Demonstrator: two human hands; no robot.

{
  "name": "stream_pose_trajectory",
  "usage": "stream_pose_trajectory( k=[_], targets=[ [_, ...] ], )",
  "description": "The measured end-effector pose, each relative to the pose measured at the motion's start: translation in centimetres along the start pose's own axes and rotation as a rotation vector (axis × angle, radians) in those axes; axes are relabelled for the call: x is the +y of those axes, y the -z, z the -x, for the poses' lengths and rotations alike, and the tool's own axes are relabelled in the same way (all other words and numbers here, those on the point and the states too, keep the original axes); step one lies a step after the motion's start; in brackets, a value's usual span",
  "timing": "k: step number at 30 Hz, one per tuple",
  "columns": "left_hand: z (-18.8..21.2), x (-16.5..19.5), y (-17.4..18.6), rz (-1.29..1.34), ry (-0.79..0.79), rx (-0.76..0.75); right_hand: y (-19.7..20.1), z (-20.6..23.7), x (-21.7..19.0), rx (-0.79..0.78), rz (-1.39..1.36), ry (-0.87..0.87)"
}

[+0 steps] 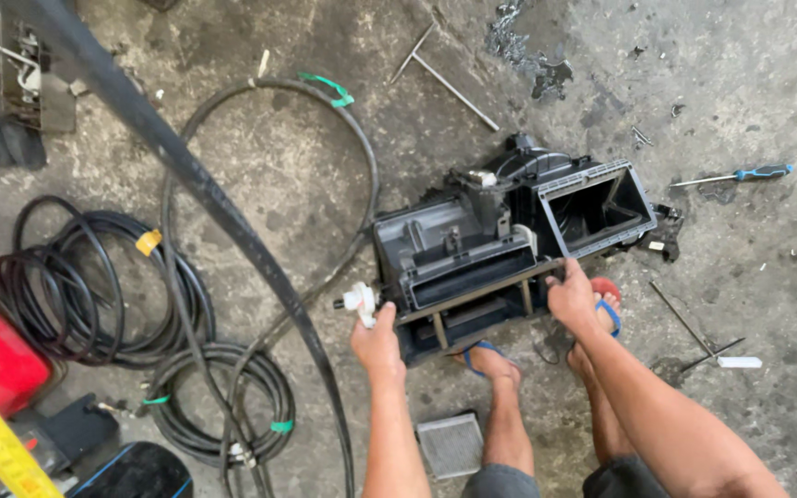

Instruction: The person assembles a car air conditioning unit by attaching a filter and connecting hoses using a T-handle wrench and a screwdriver. The person then secures the unit with screws and adjusts internal components.

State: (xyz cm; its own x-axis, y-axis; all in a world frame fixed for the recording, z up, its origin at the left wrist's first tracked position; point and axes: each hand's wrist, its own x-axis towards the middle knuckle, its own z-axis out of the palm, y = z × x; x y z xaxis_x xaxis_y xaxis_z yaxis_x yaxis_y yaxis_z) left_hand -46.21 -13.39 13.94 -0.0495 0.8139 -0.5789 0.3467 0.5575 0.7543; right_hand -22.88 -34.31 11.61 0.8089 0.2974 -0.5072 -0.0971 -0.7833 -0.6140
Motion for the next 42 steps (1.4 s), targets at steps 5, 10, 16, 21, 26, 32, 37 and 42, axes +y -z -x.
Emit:
stream_pose_trajectory(
  k=[5, 10, 16, 21, 26, 32, 37, 42],
  targets=[
    [1.0, -0.1, 0.1, -0.003, 0.014, 0.009, 0.2, -0.2, 1.1, 0.001, 0.063, -0.017],
    [2.2, 0.8, -0.1, 0.086, 0.010, -0.013, 0.9, 0.6, 0.5, -0.016, 0.127, -0.052],
    [1.9, 1.1, -0.3, 0.089, -0.013, -0.017, 0.8, 0.2, 0.7, -0.017, 0.132, -0.104],
    [1.5, 0.6, -0.1, 0.062, 0.013, -0.016, 0.3, -0.9, 1.8, -0.069, 0.093, -0.070],
    [1.9, 0.5, 0.1, 0.032, -0.007, -0.012, 0.1, -0.8, 2.3, -0.059, 0.135, -0.091],
    [2.6, 0.7, 0.3, 0.082, 0.011, 0.001, 0.0, -0.5, 2.3, -0.081, 0.214, -0.171],
    [2.8, 0.9, 0.3, 0.072, -0.008, -0.001, 0.1, -0.1, 2.2, -0.077, 0.205, -0.186],
    [2.7, 1.5, 0.4, 0.080, -0.058, -0.018, -0.1, 0.3, 1.8, -0.036, 0.153, -0.149]
  ],
)
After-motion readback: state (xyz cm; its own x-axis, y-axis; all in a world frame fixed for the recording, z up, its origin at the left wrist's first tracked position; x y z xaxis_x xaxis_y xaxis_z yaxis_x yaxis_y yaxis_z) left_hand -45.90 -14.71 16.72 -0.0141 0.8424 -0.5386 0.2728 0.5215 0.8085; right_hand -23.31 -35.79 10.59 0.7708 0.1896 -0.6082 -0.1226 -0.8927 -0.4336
